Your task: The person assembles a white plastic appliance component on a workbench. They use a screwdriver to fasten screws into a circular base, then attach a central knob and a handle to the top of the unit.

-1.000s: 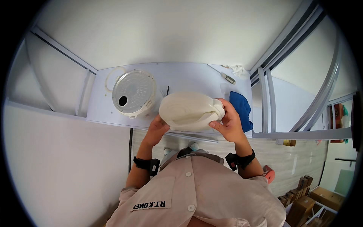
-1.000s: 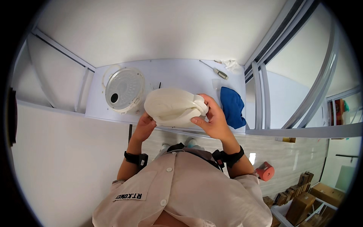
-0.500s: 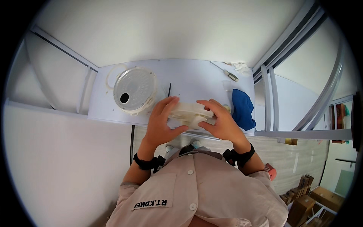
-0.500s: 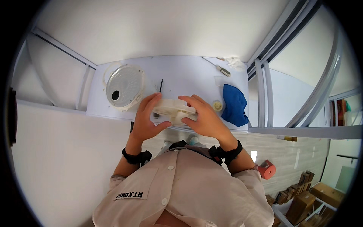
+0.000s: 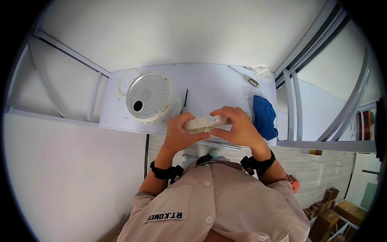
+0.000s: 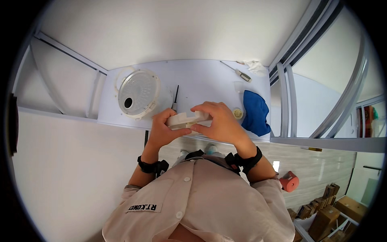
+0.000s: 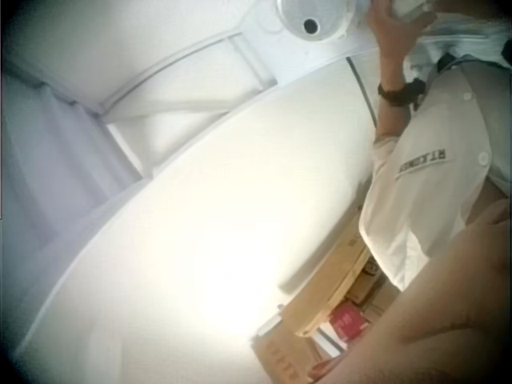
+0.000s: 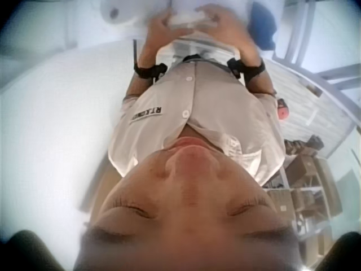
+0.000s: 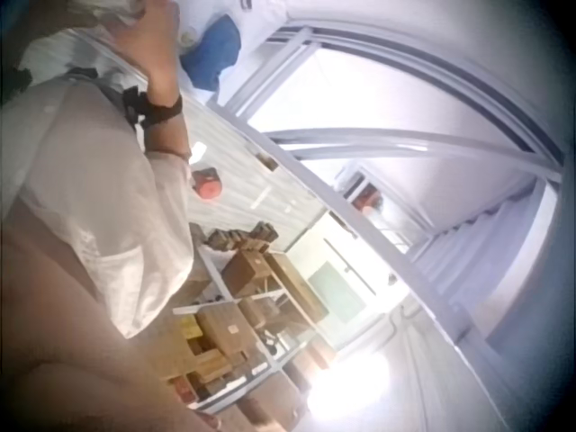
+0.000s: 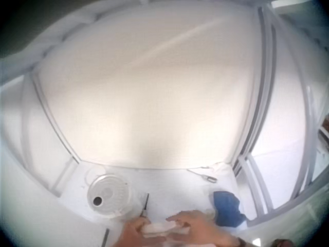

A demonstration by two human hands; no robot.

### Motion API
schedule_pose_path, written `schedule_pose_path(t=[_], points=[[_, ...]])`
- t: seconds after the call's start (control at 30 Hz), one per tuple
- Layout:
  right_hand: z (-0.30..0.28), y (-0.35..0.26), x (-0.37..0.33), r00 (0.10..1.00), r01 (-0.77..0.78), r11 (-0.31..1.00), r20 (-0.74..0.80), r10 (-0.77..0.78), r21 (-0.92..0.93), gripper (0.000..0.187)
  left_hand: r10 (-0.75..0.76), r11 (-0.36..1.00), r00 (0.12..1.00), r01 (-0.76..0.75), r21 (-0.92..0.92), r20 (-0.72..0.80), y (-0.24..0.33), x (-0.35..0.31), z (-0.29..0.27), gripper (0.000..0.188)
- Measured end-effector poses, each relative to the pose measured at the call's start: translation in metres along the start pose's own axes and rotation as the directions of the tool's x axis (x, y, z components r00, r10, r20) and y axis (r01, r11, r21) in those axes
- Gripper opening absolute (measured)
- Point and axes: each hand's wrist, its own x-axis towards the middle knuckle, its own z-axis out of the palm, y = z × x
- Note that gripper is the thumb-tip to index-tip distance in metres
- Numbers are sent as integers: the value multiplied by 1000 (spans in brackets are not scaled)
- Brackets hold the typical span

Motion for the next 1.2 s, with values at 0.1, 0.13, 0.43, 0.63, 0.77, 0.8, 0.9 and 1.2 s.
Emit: schedule_pose_path(t=[0.1,0.13,0.43,0.63,0.77,0.8,0.9,1.2], points=[[3,4,1,995,66,998,-76,-66,-8,45,-69,997,997,68,-40,-26,-2,-3,0,52],[5,7,2,991,83,996,-109,-81,20,44,-95,993,995,93,-78,-22,-3,-4,0,51],[14,16,-3,993,12,993,-117,2,121,38,-130,982,991,125,-141,-34,0,-3,2,52],[12,7,-8,992,1,998,-123,7,61,36,-142,980,990,137,-146,-25,2,-8,3,50],[17,14,-10,988,50,997,-149,-42,53,39,-135,980,990,127,-154,-45,5,-10,4,48],[17,14,-10,987,59,998,-153,-53,38,42,-157,975,987,148,-167,-44,5,-10,5,47],[14,8,-8,966,78,993,-241,-97,-87,56,-219,956,974,204,-211,-52,2,-11,7,45],[6,49,-24,949,-142,916,-211,234,375,59,-486,600,873,300,-742,-40,-28,-3,12,48]])
